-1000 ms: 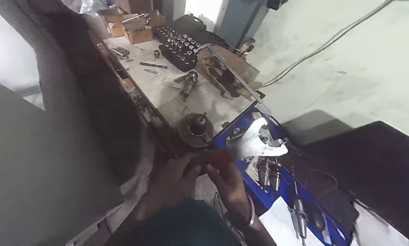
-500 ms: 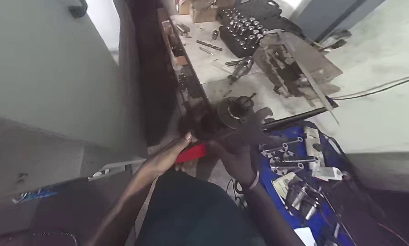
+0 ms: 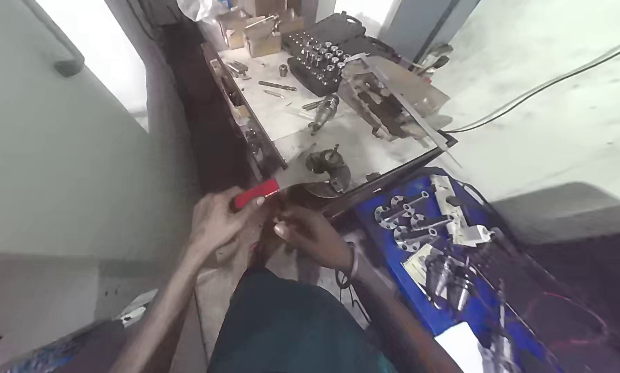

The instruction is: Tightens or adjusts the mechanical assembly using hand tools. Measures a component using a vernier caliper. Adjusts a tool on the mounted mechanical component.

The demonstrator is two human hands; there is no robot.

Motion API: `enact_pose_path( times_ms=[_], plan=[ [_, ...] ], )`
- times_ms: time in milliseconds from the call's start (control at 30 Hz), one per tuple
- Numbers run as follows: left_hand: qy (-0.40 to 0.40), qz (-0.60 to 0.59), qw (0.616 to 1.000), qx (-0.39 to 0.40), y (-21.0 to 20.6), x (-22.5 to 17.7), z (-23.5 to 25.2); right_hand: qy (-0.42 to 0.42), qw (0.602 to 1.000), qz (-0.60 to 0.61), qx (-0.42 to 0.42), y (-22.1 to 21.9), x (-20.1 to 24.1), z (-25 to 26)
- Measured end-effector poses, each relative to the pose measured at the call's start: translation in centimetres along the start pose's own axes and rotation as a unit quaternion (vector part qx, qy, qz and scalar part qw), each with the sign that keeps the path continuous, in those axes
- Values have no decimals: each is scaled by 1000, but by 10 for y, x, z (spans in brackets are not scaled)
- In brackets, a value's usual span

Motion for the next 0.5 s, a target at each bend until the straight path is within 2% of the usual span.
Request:
enact_pose_path(
  times_ms=[100, 367, 500],
  plan=[
    [-19, 60, 998, 4, 18, -8, 27, -31, 999, -35, 27, 9, -24, -21],
    [-103, 173, 979, 32, 34, -26, 77, -106, 993, -5, -46, 43, -73, -107],
    [-122, 187, 971, 88, 42, -26, 92, -147, 988, -17, -51, 51, -86, -140]
  ],
)
Point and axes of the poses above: each hand's wrist, its own z-axis towards the middle knuckle, its own y-axis out of the back of the hand, x = y × z, the point moved 4 cm from there along z, towards the middle knuckle, and after that the axes turned 12 degrees about x, right-handed, at the moved point
